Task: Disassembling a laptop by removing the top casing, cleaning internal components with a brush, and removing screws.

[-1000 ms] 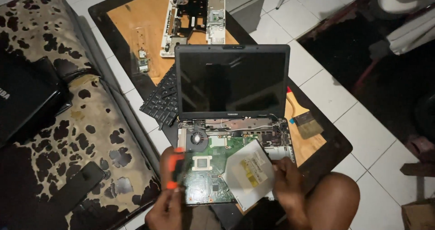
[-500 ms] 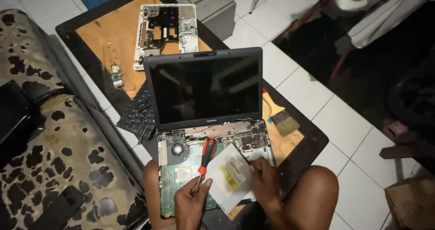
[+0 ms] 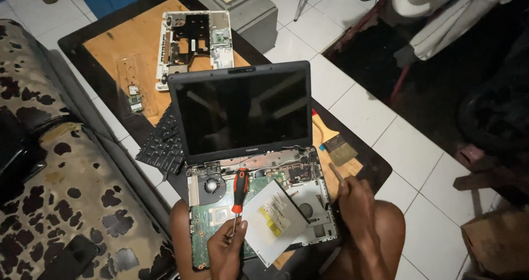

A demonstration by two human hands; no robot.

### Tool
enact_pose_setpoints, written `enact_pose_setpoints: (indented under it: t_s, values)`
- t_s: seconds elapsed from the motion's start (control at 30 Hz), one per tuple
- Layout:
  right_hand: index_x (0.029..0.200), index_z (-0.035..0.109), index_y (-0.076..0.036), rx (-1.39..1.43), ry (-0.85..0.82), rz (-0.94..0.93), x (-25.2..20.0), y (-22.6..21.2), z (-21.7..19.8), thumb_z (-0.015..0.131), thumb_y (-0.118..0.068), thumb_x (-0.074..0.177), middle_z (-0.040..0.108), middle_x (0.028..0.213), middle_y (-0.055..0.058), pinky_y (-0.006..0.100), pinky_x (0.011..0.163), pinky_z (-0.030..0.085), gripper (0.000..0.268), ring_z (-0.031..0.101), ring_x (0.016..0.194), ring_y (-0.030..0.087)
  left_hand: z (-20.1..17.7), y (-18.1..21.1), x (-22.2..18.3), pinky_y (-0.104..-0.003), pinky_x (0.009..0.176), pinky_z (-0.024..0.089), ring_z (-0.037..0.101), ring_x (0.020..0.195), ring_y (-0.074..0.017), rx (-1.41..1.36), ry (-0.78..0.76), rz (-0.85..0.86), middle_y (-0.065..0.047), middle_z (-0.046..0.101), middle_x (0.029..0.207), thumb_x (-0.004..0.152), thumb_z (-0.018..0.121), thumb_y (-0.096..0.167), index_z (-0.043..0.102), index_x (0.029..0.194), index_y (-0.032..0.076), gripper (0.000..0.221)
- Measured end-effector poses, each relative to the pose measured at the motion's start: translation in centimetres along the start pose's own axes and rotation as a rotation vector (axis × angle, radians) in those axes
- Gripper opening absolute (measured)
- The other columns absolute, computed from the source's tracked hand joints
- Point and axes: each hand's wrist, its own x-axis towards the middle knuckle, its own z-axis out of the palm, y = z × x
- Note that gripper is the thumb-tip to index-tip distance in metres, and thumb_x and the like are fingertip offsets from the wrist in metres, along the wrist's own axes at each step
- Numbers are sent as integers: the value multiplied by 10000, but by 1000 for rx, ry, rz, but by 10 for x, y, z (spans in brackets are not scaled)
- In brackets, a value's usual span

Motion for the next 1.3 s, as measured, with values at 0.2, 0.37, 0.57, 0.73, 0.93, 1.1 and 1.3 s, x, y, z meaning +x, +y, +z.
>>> enact_pose_setpoints:
  t_s: [0.2, 0.37, 0.57, 0.73, 0.93, 1.1, 1.3]
  values:
    - [942, 698, -80, 70, -29, 3, 9, -21, -12, 680, -164, 1035, 740, 907, 103, 443, 802, 452, 127, 634, 862, 292, 0, 7, -5, -358, 925, 596, 781, 1018, -215, 0, 16, 12, -143, 926, 1085, 932, 873, 178, 921, 1186, -75, 362]
    - [919, 763, -120, 33, -81, 78, 20, -32, -19, 752, -269, 1007, 805, 797, 52, 440, 801, 500, 173, 713, 832, 261, 1, 6, -5, -369, 942, 608, 801, 1038, -230, 14, 37, 13, -154, 933, 1107, 917, 874, 209, 921, 1190, -68, 392]
    - [1209, 829, -26, -93, -10, 20, 95, -62, -27, 620, -364, 1139, 756, 1180, 253, 546, 999, 552, 403, 705, 1147, 404, 3, 8, -8, -369, 909, 599, 789, 1012, -238, -8, 50, 9, -165, 921, 1074, 913, 874, 214, 919, 1172, -77, 392]
    - [1400, 749, -41, -279, -181, -90, 159, -115, -15, 737, -370, 1087, 609, 1552, 255, 575, 1209, 493, 454, 556, 1443, 421, 2, 1, -3, -384, 922, 601, 803, 1014, -253, -11, 43, 24, -171, 923, 1069, 919, 867, 221, 916, 1172, -71, 389]
    - [1043, 757, -5, -236, -132, -38, 153, -125, -65, 728, -204, 1079, 728, 984, 167, 443, 706, 536, 204, 680, 785, 281, -1, -20, 10, -366, 833, 593, 754, 934, -213, -79, 71, 57, -155, 877, 968, 902, 902, 192, 913, 1114, -99, 360]
    - [1113, 772, -92, 403, 203, -161, 95, -104, -114, 753, -12, 918, 779, 997, 44, 332, 818, 595, 212, 722, 899, 169, -7, -30, 18, -314, 795, 561, 724, 891, -176, 28, 49, 25, -118, 881, 966, 914, 902, 239, 930, 1143, -48, 369]
    - [939, 837, -99, 130, -362, -140, 88, -95, -46, 781, -204, 1029, 840, 854, 63, 289, 546, 593, 150, 728, 640, 140, -7, -34, 20, -337, 838, 571, 757, 972, -198, 7, 64, -35, -146, 901, 1025, 906, 898, 244, 931, 1189, -37, 400]
